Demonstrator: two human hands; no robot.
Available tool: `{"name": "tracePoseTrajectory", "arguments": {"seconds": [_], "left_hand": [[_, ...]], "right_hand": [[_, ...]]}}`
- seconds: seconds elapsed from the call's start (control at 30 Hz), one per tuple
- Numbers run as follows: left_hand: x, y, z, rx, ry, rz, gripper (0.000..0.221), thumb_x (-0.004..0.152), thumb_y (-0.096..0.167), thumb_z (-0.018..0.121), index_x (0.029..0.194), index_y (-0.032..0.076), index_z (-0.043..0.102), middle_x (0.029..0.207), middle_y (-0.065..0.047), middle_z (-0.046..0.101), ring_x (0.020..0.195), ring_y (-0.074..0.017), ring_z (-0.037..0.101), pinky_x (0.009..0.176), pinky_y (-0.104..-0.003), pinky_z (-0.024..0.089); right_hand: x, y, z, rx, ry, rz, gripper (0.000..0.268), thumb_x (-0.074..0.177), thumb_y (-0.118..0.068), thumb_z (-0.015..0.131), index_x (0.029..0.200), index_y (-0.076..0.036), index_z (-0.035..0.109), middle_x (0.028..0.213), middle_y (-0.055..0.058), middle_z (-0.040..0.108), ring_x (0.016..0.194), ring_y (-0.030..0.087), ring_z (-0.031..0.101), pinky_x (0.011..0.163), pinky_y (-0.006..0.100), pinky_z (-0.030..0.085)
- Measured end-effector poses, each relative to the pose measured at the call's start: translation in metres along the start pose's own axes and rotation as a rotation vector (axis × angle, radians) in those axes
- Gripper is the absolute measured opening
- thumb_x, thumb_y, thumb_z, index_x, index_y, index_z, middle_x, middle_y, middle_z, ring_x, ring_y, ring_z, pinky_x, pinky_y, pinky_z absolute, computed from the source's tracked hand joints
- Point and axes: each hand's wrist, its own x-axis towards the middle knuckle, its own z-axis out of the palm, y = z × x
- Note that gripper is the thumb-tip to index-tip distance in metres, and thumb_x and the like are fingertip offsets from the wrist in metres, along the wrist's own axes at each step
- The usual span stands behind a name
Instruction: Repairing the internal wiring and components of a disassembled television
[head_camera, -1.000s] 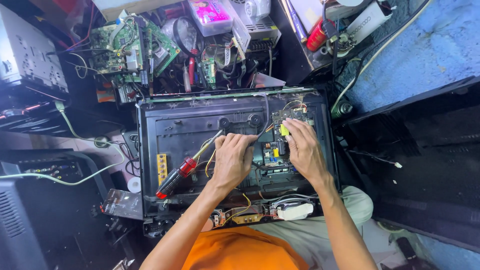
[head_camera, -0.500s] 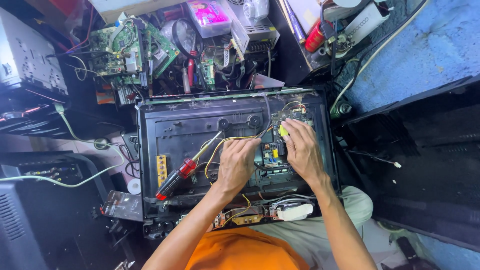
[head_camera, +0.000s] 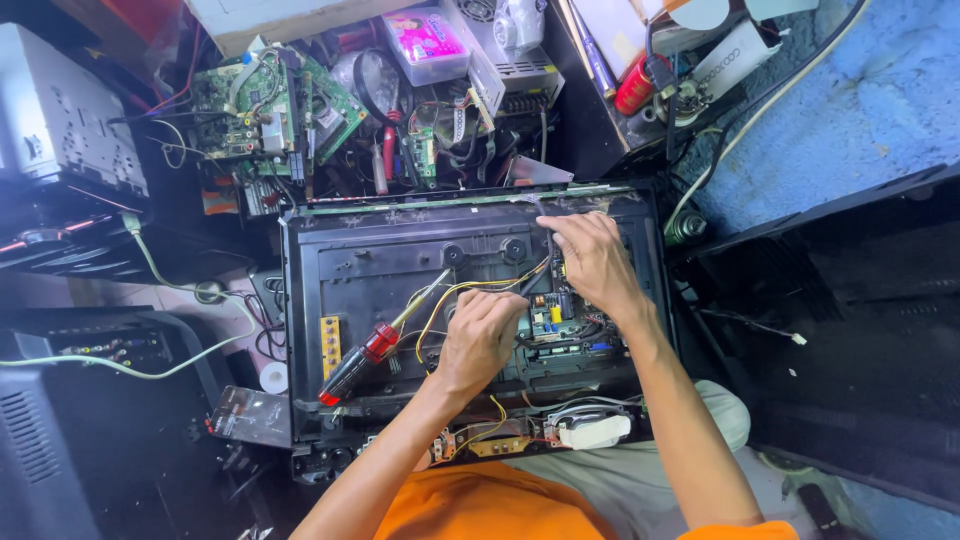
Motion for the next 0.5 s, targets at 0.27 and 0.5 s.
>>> {"name": "tracePoseTrajectory", "arguments": {"seconds": [0.27,0.5], "left_hand": [[0.0030,0.0033,-0.0023,0.098,-0.051,0.054,0.010,0.096,0.007,0.061,0.103,0.009,0.069,0.090,-0.008,0.069,0.085,-0.0251,0.070,0.087,-0.036,0.050],[0.0050,0.0043,-0.0023,0.185,-0.054,0.078,0.013,0.095,0.009,0.058,0.102,0.011,0.069,0.088,-0.006,0.068,0.084,-0.0238,0.069,0.086,-0.035,0.049]], "right_hand": [[0.0001,0.0077,-0.0019,-0.026,0.009,0.015,0.028,0.108,-0.022,0.050,0.127,-0.023,0.071,0.113,0.006,0.071,0.112,0.028,0.065,0.105,0.046,0.044],[-0.0004,0.0039,-0.0062,0.072,0.006,0.019,0.028,0.107,-0.019,0.052,0.127,-0.020,0.072,0.110,0.009,0.071,0.110,0.031,0.065,0.106,0.047,0.043]]}}
